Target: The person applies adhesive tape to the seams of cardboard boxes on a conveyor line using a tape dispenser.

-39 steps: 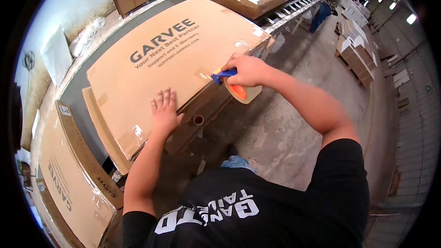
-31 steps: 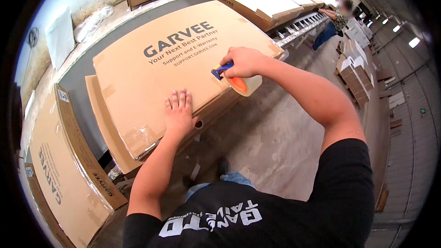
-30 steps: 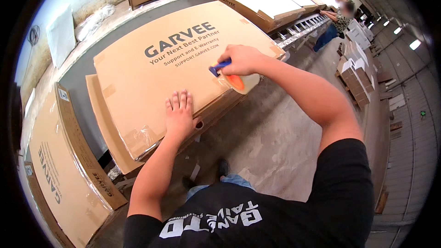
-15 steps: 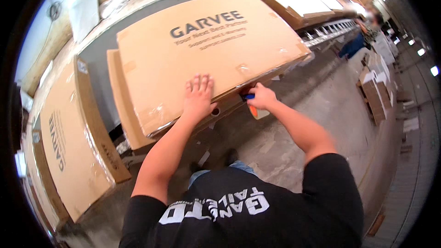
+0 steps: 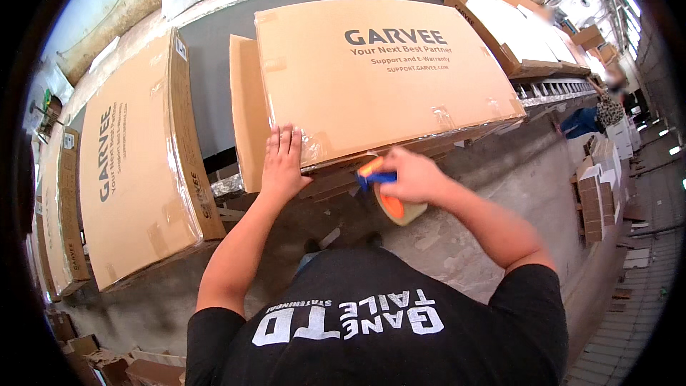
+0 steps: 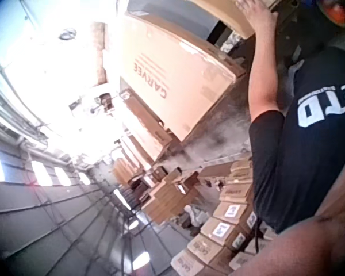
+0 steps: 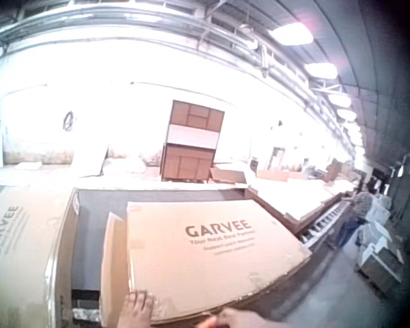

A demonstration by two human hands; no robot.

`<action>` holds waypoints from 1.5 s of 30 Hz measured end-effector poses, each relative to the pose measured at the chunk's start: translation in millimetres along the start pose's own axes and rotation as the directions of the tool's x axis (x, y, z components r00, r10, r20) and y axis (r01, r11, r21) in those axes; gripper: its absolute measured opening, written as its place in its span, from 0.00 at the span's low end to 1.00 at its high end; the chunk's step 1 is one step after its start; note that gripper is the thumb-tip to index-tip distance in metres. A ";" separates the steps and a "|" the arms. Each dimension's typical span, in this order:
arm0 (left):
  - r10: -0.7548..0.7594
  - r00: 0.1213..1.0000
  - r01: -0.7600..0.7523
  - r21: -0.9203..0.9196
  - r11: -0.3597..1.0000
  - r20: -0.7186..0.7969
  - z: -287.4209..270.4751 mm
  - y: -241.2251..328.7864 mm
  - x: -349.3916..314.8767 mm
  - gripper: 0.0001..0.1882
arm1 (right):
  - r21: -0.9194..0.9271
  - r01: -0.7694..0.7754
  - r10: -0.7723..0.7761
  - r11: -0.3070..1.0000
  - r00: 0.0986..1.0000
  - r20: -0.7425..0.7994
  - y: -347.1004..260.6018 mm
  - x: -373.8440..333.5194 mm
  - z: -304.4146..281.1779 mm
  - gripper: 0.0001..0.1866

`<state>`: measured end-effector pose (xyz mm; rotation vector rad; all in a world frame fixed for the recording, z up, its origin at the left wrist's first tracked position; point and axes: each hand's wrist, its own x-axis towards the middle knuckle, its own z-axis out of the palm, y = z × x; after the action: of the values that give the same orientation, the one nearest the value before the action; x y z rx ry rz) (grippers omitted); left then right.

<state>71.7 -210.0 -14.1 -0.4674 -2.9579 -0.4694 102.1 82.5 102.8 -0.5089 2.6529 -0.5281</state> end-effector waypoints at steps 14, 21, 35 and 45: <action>-0.015 0.987 -0.056 -0.428 0.902 -0.161 27.4 -1.2 8.7 0.65 | -0.064 -0.193 0.188 0.979 0.979 -0.072 -110.5 135.6 -53.3 0.26; 0.004 1.000 -0.013 -0.310 0.951 -0.030 12.1 -30.8 -1.6 0.61 | -0.148 -0.282 0.297 0.948 0.950 0.096 -102.4 7.8 54.9 0.27; 0.036 0.999 -0.032 -0.118 0.992 0.033 -1.0 -19.1 4.6 0.56 | -0.095 -0.425 0.433 0.900 0.895 0.102 -9.4 41.9 203.7 0.24; -0.066 0.965 -0.050 -0.423 0.905 -0.256 8.6 -10.1 -31.4 0.27 | 0.012 0.153 -0.131 0.988 0.880 -0.457 -16.8 -73.8 94.3 0.27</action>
<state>97.8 -225.3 -29.9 -0.3917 -2.5919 -1.1001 211.0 71.7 51.4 -0.6352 3.0506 -0.8449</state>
